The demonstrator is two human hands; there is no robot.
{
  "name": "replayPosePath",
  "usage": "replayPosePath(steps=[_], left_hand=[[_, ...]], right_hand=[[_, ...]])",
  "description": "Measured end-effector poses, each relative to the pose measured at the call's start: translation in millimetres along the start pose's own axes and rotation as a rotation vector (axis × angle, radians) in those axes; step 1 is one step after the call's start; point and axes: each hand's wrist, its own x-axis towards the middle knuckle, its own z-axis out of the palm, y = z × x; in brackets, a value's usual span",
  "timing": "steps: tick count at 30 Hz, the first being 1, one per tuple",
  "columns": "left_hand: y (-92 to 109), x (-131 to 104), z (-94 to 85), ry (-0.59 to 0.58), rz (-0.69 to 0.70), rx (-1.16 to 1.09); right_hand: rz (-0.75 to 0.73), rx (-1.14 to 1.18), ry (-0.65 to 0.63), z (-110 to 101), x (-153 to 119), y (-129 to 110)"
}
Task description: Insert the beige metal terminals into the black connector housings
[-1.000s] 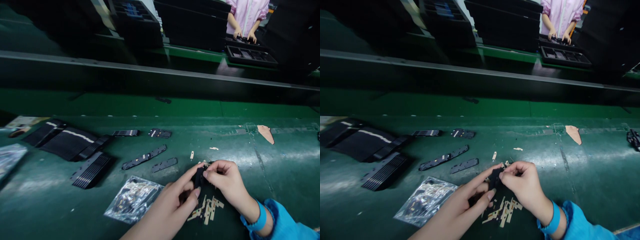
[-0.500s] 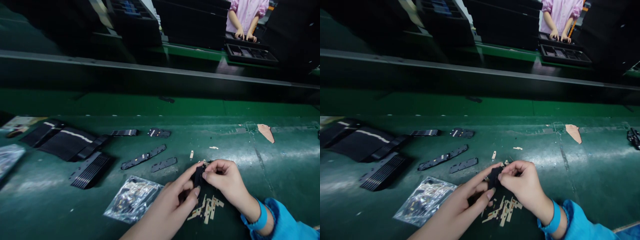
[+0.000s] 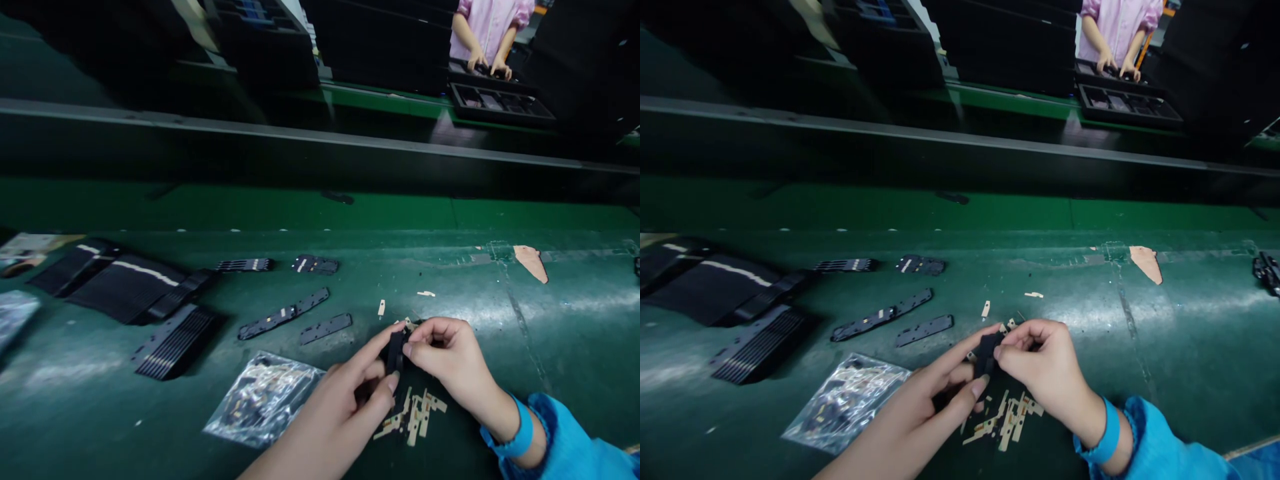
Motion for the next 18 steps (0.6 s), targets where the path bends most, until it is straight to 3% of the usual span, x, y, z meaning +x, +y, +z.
replayPosePath(steps=[18], left_hand=[[-3,-1,0.3,-0.043,-0.064,-0.194]], right_hand=[[0.101,0.036,-0.008,-1,0,-11]])
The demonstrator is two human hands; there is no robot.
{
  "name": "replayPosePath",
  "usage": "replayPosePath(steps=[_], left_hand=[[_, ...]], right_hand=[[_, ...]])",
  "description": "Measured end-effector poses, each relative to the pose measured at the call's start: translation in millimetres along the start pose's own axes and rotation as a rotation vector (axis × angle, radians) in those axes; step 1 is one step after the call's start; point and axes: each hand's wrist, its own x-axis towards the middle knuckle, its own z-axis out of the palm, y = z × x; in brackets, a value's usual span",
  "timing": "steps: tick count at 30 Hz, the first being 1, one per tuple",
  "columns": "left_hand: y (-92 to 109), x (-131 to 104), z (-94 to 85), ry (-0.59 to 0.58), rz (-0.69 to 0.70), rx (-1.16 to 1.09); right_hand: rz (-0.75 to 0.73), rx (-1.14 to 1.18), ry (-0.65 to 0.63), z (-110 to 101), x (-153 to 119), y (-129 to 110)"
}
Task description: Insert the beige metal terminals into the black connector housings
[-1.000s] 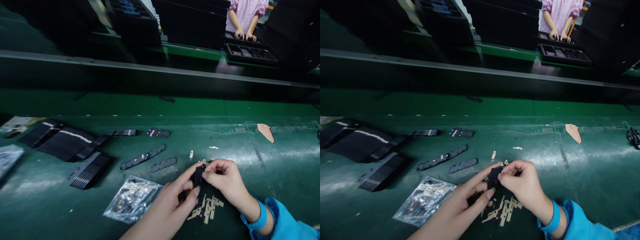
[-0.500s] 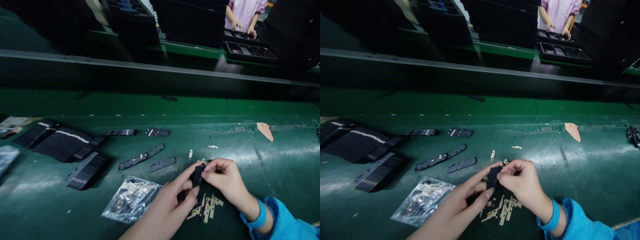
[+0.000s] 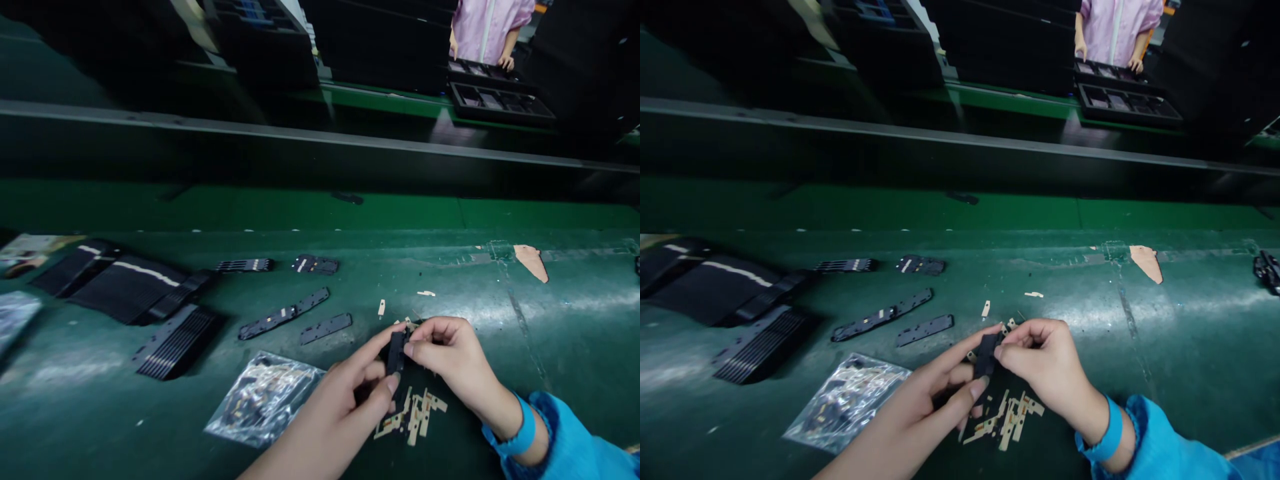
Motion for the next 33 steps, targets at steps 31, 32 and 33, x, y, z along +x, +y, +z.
replayPosePath(steps=[31,32,33], left_hand=[[4,-1,0.6,0.049,0.085,0.206],[4,0,0.5,0.049,0.089,0.210],[3,0,0.5,0.049,0.092,0.212]], right_hand=[[-0.015,0.016,0.010,0,-1,2],[-0.018,0.018,0.009,0,-1,2],[-0.021,0.017,0.009,0,-1,3]])
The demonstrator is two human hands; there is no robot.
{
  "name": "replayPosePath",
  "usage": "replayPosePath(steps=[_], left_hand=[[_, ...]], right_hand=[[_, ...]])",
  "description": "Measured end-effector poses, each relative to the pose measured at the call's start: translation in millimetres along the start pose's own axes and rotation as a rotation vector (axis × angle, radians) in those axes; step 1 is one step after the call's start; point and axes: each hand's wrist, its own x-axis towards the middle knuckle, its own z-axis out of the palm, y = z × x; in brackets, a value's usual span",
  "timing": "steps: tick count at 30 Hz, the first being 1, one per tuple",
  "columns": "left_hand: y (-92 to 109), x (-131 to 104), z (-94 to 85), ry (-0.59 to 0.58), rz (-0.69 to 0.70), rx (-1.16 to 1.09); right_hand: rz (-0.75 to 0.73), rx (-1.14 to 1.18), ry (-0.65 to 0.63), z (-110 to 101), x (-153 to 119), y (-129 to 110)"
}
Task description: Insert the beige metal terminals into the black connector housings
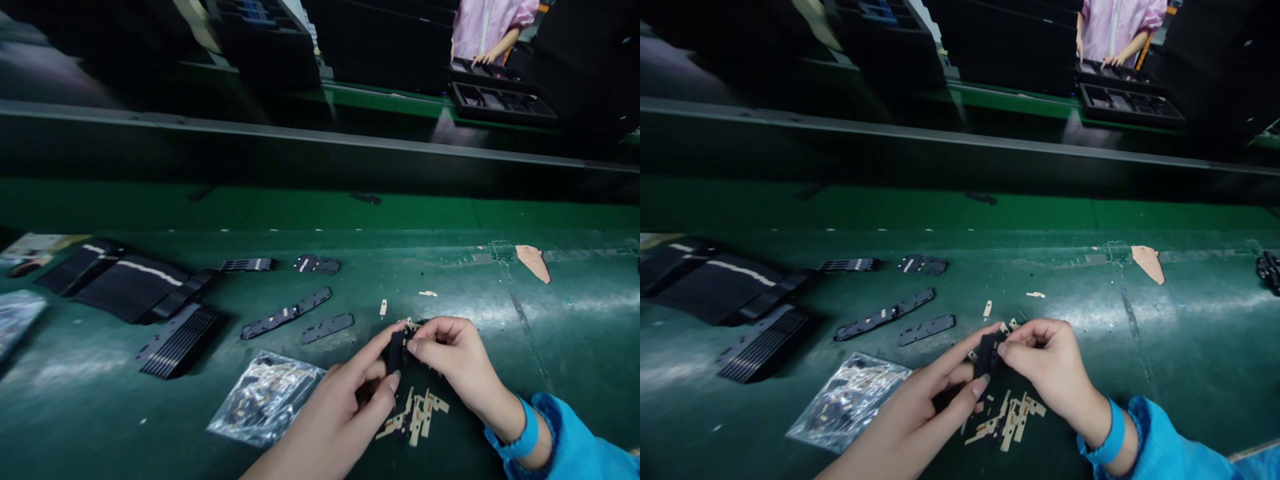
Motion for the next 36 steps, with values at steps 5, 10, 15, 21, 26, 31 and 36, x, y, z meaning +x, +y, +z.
replayPosePath(steps=[5,10,15,21,26,31,36], left_hand=[[-1.4,-0.1,0.3,-0.003,-0.004,-0.005],[1.0,-1.3,-0.1,0.006,0.001,0.001],[3.3,-2.0,0.1,-0.017,-0.015,-0.003],[2.3,-2.0,0.4,-0.013,-0.018,0.017],[0.7,-0.8,0.7,-0.016,-0.018,-0.004],[-1.3,0.4,2.0,-0.017,-0.001,-0.006],[-1.4,-0.4,2.3,0.003,-0.001,0.000]], right_hand=[[-0.018,-0.011,-0.001,0.3,0.1,2.4],[-0.017,-0.014,0.006,1.4,-0.3,0.6],[0.005,-0.019,0.002,1.9,-0.6,-1.7],[-0.002,-0.023,-0.006,0.8,0.9,1.5],[-0.010,-0.034,-0.015,0.0,1.1,3.5],[-0.014,-0.024,-0.005,0.9,0.6,2.7],[-0.018,-0.031,-0.008,0.1,1.0,3.8]])
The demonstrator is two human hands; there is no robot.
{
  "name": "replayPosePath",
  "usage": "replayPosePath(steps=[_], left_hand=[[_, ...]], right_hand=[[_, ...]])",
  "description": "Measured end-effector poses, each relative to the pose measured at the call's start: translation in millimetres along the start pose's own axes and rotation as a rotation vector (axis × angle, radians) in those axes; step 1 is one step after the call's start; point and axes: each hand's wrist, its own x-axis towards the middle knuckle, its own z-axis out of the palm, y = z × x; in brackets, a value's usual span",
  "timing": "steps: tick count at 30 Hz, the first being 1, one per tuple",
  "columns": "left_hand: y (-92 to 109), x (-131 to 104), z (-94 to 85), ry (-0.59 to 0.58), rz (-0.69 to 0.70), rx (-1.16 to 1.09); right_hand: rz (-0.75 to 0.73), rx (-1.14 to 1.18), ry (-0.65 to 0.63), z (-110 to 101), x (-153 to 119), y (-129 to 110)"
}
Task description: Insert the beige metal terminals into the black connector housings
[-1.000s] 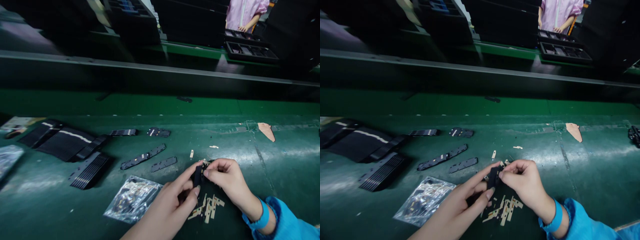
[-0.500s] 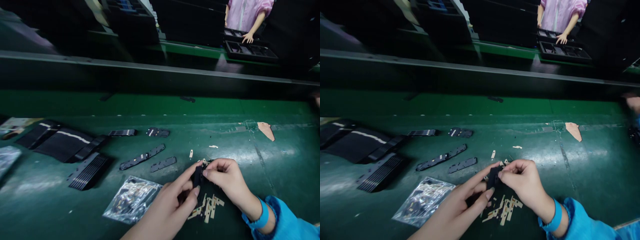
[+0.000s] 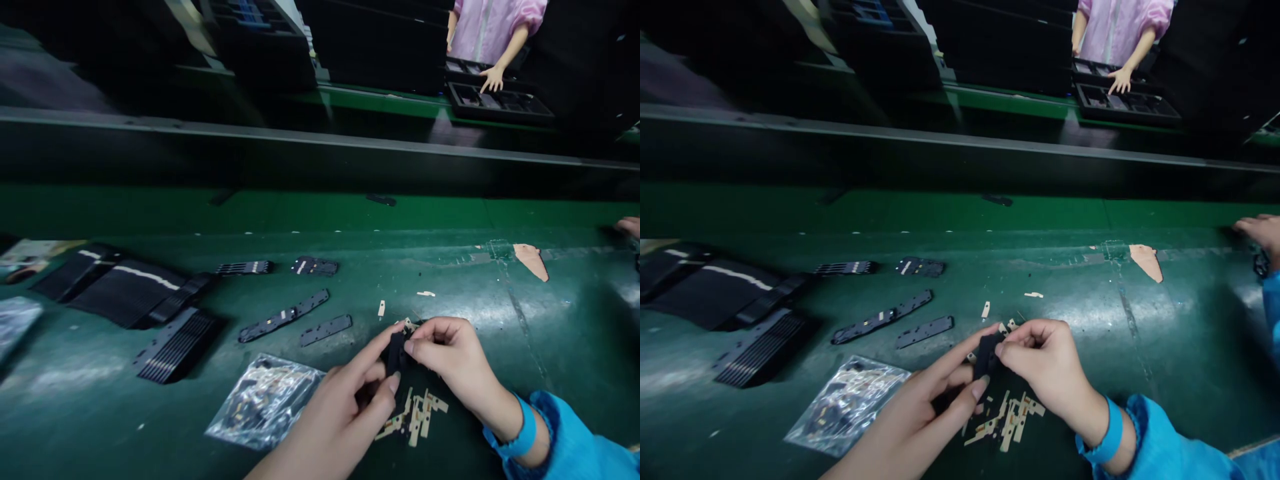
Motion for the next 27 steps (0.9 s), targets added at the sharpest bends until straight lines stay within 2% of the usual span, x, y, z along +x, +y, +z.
replayPosePath(steps=[9,20,27], left_hand=[[0.5,0.1,0.4,0.014,0.010,-0.021],[-2.0,-1.4,2.8,0.050,0.032,-0.088],[-3.1,-0.2,2.3,0.010,-0.001,-0.090]], right_hand=[[0.004,0.021,0.015,2.3,-0.7,-2.0],[0.004,0.017,-0.058,-2.7,1.1,1.1],[0.019,0.035,-0.048,-2.3,1.9,2.1]])
